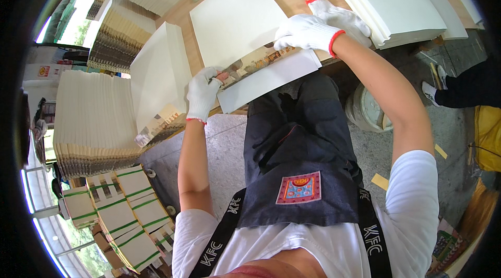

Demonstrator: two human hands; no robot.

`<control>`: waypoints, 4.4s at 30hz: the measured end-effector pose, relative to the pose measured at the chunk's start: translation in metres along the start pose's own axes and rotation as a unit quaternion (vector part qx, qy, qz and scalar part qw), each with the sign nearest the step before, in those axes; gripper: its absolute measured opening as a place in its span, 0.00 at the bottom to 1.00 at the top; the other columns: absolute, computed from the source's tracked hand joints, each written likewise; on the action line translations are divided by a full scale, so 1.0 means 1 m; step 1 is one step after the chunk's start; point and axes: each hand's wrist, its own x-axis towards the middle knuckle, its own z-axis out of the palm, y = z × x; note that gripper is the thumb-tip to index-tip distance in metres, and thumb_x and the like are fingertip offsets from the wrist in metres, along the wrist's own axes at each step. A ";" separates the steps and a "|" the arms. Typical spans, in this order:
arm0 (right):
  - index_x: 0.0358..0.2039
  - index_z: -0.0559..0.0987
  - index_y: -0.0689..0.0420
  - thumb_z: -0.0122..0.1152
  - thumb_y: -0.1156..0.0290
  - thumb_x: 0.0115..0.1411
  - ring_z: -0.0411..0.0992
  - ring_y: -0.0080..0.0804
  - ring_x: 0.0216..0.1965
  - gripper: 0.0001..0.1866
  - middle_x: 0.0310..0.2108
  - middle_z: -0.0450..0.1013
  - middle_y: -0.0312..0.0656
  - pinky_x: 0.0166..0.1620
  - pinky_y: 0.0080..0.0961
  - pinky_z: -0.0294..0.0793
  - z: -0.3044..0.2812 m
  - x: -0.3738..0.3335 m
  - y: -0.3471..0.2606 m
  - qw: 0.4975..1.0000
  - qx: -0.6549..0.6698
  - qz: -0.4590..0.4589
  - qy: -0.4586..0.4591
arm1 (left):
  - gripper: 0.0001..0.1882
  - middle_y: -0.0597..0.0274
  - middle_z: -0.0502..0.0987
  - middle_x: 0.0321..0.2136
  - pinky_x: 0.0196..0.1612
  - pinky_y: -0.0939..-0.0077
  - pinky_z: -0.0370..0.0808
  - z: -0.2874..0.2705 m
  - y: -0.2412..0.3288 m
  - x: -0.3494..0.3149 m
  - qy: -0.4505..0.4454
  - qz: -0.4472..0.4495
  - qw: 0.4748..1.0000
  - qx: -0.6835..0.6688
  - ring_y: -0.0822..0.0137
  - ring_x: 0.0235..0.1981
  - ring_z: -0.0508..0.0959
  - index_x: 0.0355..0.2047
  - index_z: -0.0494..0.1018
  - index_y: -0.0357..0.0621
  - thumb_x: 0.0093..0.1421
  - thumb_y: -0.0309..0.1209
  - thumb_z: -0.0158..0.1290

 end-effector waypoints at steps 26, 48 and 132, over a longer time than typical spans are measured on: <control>0.29 0.77 0.55 0.68 0.57 0.56 0.73 0.34 0.38 0.15 0.33 0.73 0.38 0.45 0.29 0.71 0.026 0.003 0.007 0.987 0.113 0.068 0.090 | 0.58 0.56 0.67 0.57 0.49 0.60 0.78 -0.024 0.088 0.101 -0.419 0.287 0.778 0.369 0.53 0.51 0.78 0.71 0.46 0.85 0.49 0.33 0.69; 0.40 0.82 0.44 0.65 0.66 0.49 0.74 0.32 0.42 0.15 0.36 0.75 0.33 0.50 0.32 0.69 0.019 -0.029 0.009 0.934 -0.216 -0.239 0.152 | 0.46 0.60 0.67 0.59 0.49 0.57 0.78 0.004 0.103 0.137 -0.469 0.413 0.675 0.392 0.50 0.46 0.81 0.63 0.63 0.69 0.44 0.28 0.69; 0.49 0.81 0.56 0.54 0.30 0.55 0.78 0.47 0.48 0.40 0.44 0.81 0.49 0.51 0.39 0.73 0.114 0.159 -0.237 0.991 0.083 0.069 0.077 | 0.33 0.55 0.82 0.37 0.48 0.73 0.70 -0.177 -0.190 -0.136 0.276 -0.270 0.911 -0.143 0.68 0.40 0.75 0.52 0.75 0.33 0.59 0.50 0.61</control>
